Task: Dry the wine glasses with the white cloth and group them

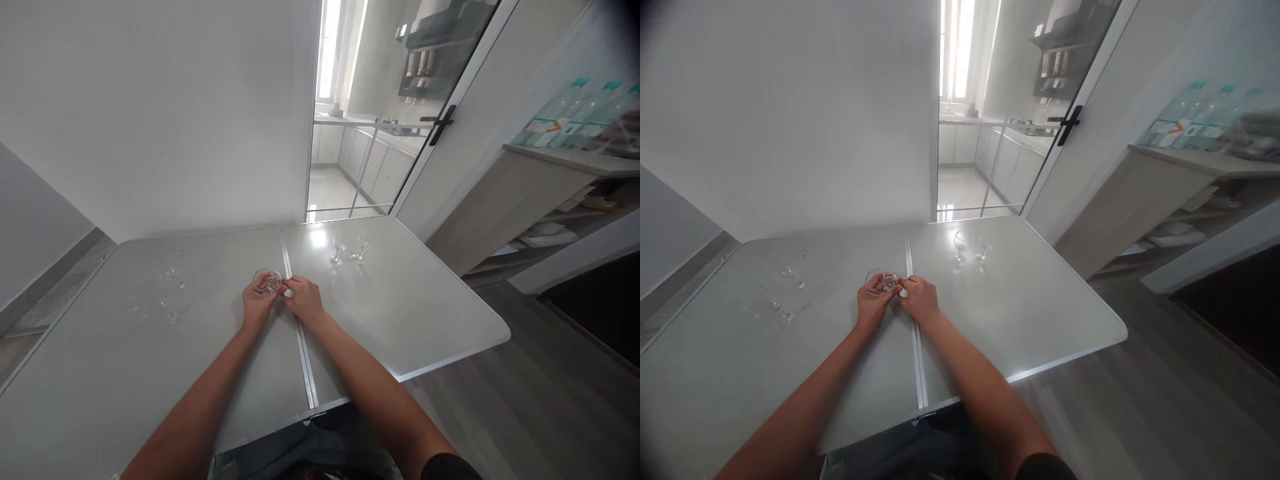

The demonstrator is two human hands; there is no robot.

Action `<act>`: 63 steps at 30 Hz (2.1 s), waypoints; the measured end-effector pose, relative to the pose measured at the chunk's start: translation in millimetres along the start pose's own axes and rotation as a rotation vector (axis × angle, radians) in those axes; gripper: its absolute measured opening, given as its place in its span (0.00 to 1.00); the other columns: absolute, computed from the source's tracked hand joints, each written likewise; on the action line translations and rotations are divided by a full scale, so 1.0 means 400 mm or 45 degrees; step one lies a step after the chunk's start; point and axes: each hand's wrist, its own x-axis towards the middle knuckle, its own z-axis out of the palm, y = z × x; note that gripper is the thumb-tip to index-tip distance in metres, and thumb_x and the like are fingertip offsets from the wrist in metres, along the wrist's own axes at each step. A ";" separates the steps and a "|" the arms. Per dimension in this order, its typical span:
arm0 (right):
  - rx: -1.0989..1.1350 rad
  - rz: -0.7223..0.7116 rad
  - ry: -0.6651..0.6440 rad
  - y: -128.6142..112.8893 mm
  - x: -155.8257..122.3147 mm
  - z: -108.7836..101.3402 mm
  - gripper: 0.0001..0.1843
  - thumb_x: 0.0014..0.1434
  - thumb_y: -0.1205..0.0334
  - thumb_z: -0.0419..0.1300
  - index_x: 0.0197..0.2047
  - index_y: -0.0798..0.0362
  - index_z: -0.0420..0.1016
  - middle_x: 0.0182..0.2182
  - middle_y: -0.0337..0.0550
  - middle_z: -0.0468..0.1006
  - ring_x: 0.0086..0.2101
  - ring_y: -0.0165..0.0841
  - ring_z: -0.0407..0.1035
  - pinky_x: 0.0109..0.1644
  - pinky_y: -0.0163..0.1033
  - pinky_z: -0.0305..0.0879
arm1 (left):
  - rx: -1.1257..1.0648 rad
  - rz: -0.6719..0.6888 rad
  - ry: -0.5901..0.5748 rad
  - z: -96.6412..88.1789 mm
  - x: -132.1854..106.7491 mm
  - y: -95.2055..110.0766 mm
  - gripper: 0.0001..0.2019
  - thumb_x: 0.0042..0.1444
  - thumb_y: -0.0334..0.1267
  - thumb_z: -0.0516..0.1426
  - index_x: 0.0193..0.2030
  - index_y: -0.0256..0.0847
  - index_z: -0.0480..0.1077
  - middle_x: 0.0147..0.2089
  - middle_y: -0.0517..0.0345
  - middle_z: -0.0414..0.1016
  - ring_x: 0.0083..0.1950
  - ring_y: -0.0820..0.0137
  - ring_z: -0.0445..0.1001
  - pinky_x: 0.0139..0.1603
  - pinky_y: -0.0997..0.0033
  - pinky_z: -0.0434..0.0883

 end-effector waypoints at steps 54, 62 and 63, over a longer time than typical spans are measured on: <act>0.104 0.894 0.019 0.201 0.019 -0.134 0.14 0.48 0.58 0.67 0.40 0.50 0.84 0.36 0.47 0.84 0.38 0.39 0.78 0.34 0.33 0.65 | 0.000 -0.083 -0.111 -0.003 -0.004 0.016 0.17 0.54 0.51 0.65 0.41 0.43 0.69 0.29 0.64 0.65 0.25 0.76 0.63 0.27 0.76 0.63; 0.225 0.885 -0.065 0.248 0.018 -0.142 0.21 0.44 0.59 0.70 0.44 0.50 0.84 0.37 0.45 0.84 0.36 0.36 0.77 0.34 0.32 0.64 | 0.016 -0.118 -0.113 -0.003 -0.004 0.014 0.16 0.55 0.50 0.64 0.40 0.43 0.68 0.26 0.65 0.63 0.24 0.76 0.63 0.26 0.76 0.62; 0.228 0.880 -0.077 0.249 0.018 -0.144 0.21 0.44 0.60 0.70 0.44 0.50 0.84 0.37 0.44 0.84 0.36 0.36 0.77 0.34 0.32 0.64 | 0.018 -0.119 -0.111 -0.003 -0.004 0.012 0.16 0.55 0.50 0.64 0.41 0.43 0.68 0.26 0.65 0.63 0.24 0.76 0.62 0.26 0.76 0.62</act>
